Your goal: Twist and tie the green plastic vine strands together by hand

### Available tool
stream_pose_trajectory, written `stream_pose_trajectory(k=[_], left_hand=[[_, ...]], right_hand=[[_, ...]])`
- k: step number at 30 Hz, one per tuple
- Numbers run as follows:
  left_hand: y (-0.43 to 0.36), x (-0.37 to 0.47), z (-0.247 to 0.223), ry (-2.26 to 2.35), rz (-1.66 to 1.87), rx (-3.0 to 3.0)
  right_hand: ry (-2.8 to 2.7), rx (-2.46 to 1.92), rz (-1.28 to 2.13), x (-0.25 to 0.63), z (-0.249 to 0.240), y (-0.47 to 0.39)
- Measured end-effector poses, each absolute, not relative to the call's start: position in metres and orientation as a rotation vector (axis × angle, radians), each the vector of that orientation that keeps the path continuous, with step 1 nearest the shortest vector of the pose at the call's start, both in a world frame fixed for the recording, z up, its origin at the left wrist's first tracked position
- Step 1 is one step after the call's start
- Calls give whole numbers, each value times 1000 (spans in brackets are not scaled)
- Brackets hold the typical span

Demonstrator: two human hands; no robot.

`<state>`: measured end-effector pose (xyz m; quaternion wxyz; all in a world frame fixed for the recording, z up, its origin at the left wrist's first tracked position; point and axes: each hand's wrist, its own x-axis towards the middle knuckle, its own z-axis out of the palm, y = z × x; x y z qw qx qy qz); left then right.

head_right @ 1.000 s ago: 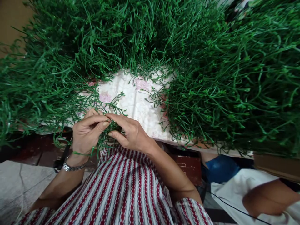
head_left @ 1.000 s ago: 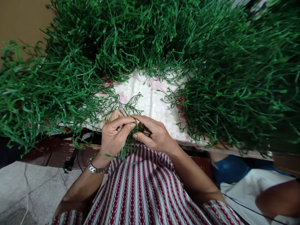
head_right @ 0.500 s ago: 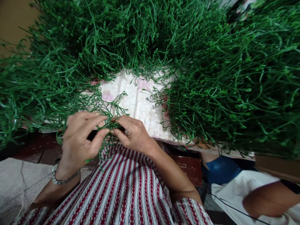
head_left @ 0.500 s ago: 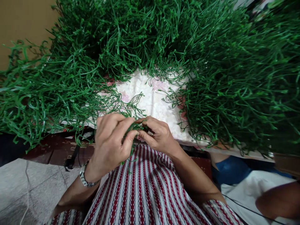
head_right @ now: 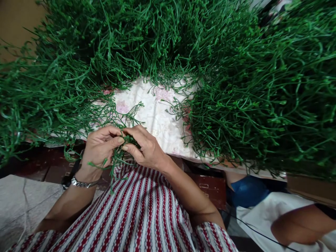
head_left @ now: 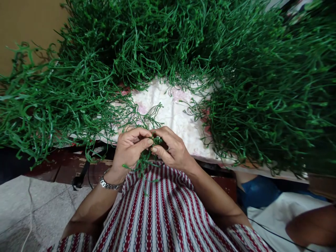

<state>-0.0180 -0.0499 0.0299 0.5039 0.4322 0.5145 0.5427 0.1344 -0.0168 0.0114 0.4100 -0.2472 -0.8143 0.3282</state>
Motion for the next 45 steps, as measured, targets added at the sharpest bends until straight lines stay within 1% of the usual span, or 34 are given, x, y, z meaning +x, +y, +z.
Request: stream_pose_trajectory(k=[3,8,14,17,22,26,31,34,36,41,45], left_hand=[[-48,-14,27,1258,1387,979],[-47,-9,22,1314,1407,911],[-45,-10,16,1318,1454,973],[-43,-14,18,1274,1456,1130],[-42,-18,25,1185,1212,1192],[-39,-12,24,1237,1382,1158],[-36,-3,18,1225,1538,834],[-34,-2,19,1208,1556,801],[-32,-3,21,1203,1549,791],[-30,-11,26,1114,1349,741],[-34,-15,21,1046,1336,734]], right_hand=[[-2058,-664,782,132,10,-21],[-2081,-830,765,131,14,-25],[-2250,-930,613,131,15,-21],[-2252,-873,699,133,17,-19],[-2280,-815,890,138,23,-17],[-2288,-839,943,134,21,-16],[-2267,-864,678,122,16,-18],[-2253,-847,561,119,15,-20],[-2227,-841,543,119,17,-20],[-2189,-833,717,127,21,-15],[-2109,-883,829,132,21,-13]])
